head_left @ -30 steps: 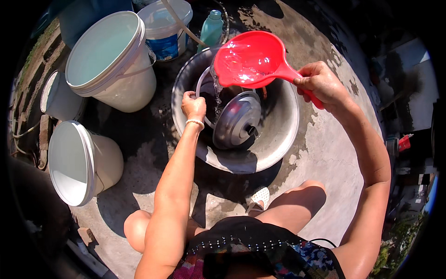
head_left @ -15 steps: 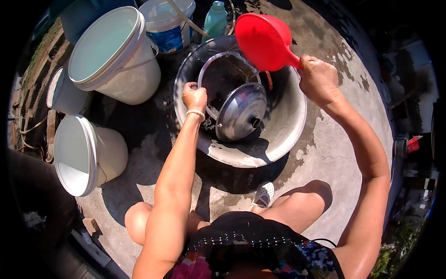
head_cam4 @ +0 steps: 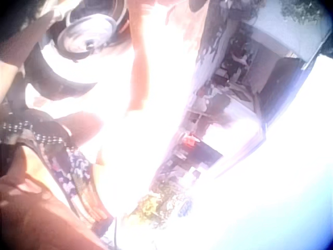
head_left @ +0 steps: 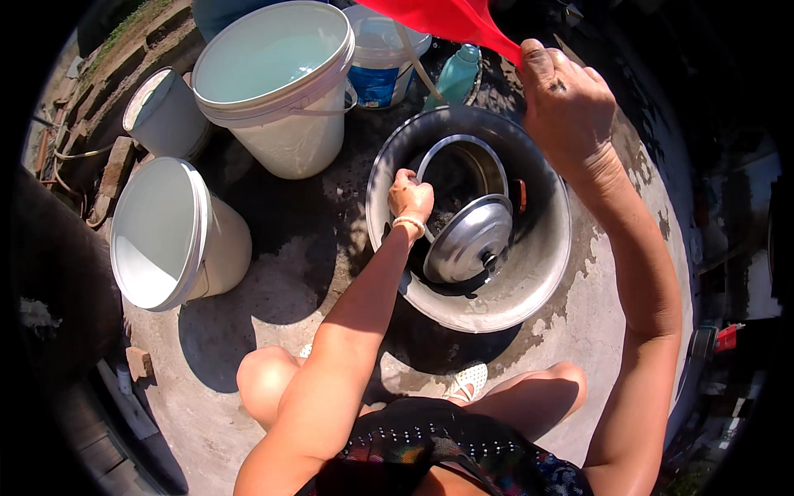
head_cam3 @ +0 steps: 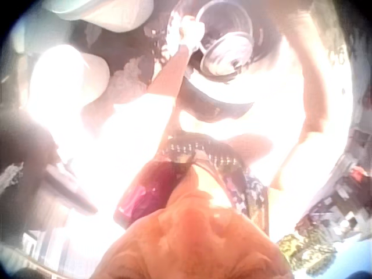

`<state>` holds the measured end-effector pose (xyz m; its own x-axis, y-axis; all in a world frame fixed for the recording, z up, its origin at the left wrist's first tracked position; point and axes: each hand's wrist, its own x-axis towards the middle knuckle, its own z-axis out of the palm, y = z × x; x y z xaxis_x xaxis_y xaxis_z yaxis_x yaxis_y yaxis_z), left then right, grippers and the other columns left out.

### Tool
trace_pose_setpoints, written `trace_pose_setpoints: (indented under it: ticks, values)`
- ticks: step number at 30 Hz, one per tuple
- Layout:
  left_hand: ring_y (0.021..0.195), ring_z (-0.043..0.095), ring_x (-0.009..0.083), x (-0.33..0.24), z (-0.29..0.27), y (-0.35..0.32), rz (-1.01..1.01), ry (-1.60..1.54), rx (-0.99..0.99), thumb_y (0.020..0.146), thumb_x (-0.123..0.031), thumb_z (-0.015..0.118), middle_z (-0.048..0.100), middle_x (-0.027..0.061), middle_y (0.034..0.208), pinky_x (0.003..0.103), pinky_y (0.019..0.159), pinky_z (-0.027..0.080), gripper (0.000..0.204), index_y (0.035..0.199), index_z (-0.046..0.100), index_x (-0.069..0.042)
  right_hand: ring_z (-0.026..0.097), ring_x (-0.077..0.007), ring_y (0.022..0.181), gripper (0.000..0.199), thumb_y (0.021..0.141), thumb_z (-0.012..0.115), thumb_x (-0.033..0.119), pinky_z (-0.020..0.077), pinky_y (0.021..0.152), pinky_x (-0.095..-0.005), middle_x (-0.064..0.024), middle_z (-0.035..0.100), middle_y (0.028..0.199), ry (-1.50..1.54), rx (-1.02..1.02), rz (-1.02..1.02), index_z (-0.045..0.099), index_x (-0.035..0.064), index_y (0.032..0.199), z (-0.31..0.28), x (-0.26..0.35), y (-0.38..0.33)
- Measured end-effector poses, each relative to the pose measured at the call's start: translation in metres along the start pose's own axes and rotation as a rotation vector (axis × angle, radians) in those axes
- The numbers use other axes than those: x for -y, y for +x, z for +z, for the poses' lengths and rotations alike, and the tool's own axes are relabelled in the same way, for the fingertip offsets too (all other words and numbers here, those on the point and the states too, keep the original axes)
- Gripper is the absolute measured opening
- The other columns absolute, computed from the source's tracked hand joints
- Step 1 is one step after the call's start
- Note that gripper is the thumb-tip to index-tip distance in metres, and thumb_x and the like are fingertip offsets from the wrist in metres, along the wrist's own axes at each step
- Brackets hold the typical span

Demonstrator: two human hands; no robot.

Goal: The person carries a metal pot and lid outside, then squats to wash them in a large basin using water from a bucket and a red scoop. The person scrubs the pot's interior and exterior with a dark scrubber and rinses the lid and pot repeatedly.

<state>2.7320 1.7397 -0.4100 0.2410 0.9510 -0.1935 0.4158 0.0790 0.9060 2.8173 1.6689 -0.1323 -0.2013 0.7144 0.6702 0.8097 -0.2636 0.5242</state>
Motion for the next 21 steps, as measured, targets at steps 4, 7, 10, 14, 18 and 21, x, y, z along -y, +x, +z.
trace_pose_setpoints:
  ticks: [4, 7, 10, 14, 18, 21]
  values:
    - [0.080, 0.061, 0.0329, -0.006, 0.004, -0.005, -0.019, -0.013, 0.038, 0.065, -0.010, 0.053, 0.064, 0.0160, 0.081, 0.039, 0.075, 0.047, 0.027, 0.091, 0.059, -0.004, 0.066, -0.0204, 0.061, 0.016, 0.069, 0.063, 0.006, 0.0476, 0.050, -0.0282, -0.0101, 0.063, 0.068, 0.004, 0.093, -0.152, 0.062, 0.0009, 0.085, 0.041, 0.071, 0.077]
    - [0.082, 0.061, 0.0338, -0.009, 0.011, -0.009, 0.022, -0.033, 0.054, 0.067, -0.010, 0.054, 0.064, 0.0174, 0.083, 0.041, 0.075, 0.047, 0.025, 0.091, 0.058, -0.004, 0.066, -0.0223, 0.063, 0.015, 0.069, 0.064, 0.005, 0.0513, 0.052, -0.0310, -0.0143, 0.064, 0.069, 0.022, 0.217, -0.184, 0.064, -0.0006, 0.083, 0.079, 0.109, 0.113]
    - [0.082, 0.059, 0.0360, 0.006, 0.006, -0.001, 0.009, -0.017, 0.029, 0.068, -0.009, 0.053, 0.062, 0.0200, 0.084, 0.043, 0.076, 0.046, 0.022, 0.089, 0.056, -0.004, 0.067, -0.0247, 0.067, 0.019, 0.070, 0.064, 0.005, 0.0533, 0.055, -0.0358, -0.0148, 0.066, 0.073, 0.108, 0.357, -0.153, 0.066, -0.0009, 0.088, 0.117, 0.147, 0.141]
    - [0.087, 0.059, 0.0337, 0.002, 0.011, -0.005, 0.000, 0.029, 0.015, 0.065, -0.007, 0.055, 0.062, 0.0173, 0.089, 0.041, 0.079, 0.047, 0.029, 0.094, 0.057, -0.005, 0.066, -0.0290, 0.072, 0.018, 0.073, 0.059, 0.005, 0.0533, 0.059, -0.0351, -0.0171, 0.066, 0.079, 0.152, 0.578, -0.173, 0.066, -0.0010, 0.089, 0.140, 0.164, 0.164]
    - [0.089, 0.057, 0.0356, -0.006, 0.005, -0.008, -0.034, -0.019, 0.063, 0.067, -0.008, 0.053, 0.060, 0.0190, 0.091, 0.042, 0.081, 0.045, 0.026, 0.093, 0.055, -0.004, 0.065, -0.0315, 0.075, 0.020, 0.071, 0.058, 0.006, 0.0516, 0.068, -0.0389, -0.0186, 0.065, 0.081, 0.359, 0.786, -0.008, 0.066, 0.0003, 0.088, 0.166, 0.188, 0.179]
    - [0.088, 0.056, 0.0372, -0.009, 0.002, -0.009, -0.030, -0.047, 0.063, 0.069, -0.008, 0.053, 0.059, 0.0204, 0.089, 0.044, 0.080, 0.045, 0.022, 0.090, 0.052, -0.003, 0.064, -0.0247, 0.068, 0.019, 0.074, 0.059, 0.009, 0.0510, 0.061, -0.0344, -0.0153, 0.064, 0.076, 0.550, 0.956, 0.200, 0.065, -0.0010, 0.089, 0.175, 0.212, 0.191]
